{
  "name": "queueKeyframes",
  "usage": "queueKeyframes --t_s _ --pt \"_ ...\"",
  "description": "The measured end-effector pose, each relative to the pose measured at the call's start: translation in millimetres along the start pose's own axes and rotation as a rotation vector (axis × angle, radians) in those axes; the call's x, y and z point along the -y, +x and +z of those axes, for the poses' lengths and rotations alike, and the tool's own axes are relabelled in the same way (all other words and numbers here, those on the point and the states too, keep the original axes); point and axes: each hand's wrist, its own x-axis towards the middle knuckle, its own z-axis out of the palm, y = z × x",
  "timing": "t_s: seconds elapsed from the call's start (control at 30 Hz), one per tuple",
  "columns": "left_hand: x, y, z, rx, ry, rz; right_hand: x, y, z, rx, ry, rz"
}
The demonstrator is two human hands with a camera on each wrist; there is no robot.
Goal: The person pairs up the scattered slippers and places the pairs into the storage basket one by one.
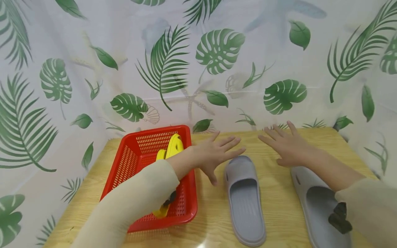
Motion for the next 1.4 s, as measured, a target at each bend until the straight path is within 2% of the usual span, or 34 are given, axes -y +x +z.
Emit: queueKeyframes --t_s 0.2,0.37,0.47,0.6,0.73,0.87,0.97,1.17,1.4 --pt "-5.0 22.8 3.8 0.024 0.123 0.091 -22.9 -24.7 16.0 -0.001 -0.148 -0.117" --pt "-12.2 39.2 8.4 0.031 0.207 0.130 -39.6 -54.0 30.4 -0.035 -0.198 -0.232" --pt "-17.4 46.4 8.2 0.022 0.238 0.145 -51.8 -74.5 39.1 -0.104 -0.260 -0.345" --pt "-24.3 53.8 7.6 0.012 0.213 0.173 -65.1 -93.3 50.3 -0.213 -0.338 -0.472" --pt "-29.9 58.9 11.9 0.061 0.165 0.199 -72.6 -99.3 60.3 -0.226 -0.332 -0.522" --pt "-35.7 64.2 18.2 0.131 0.206 0.235 -75.2 -98.4 68.6 -0.184 -0.342 -0.580" --pt "-41.6 69.1 22.6 0.158 0.212 0.268 -73.3 -97.3 74.4 -0.177 -0.388 -0.629" --pt "-48.3 74.0 30.8 0.171 0.155 0.261 -67.9 -98.2 80.2 -0.199 -0.392 -0.643" --pt "-44.1 70.6 31.3 0.142 0.139 0.274 -67.5 -97.8 78.7 -0.114 -0.257 -0.584"
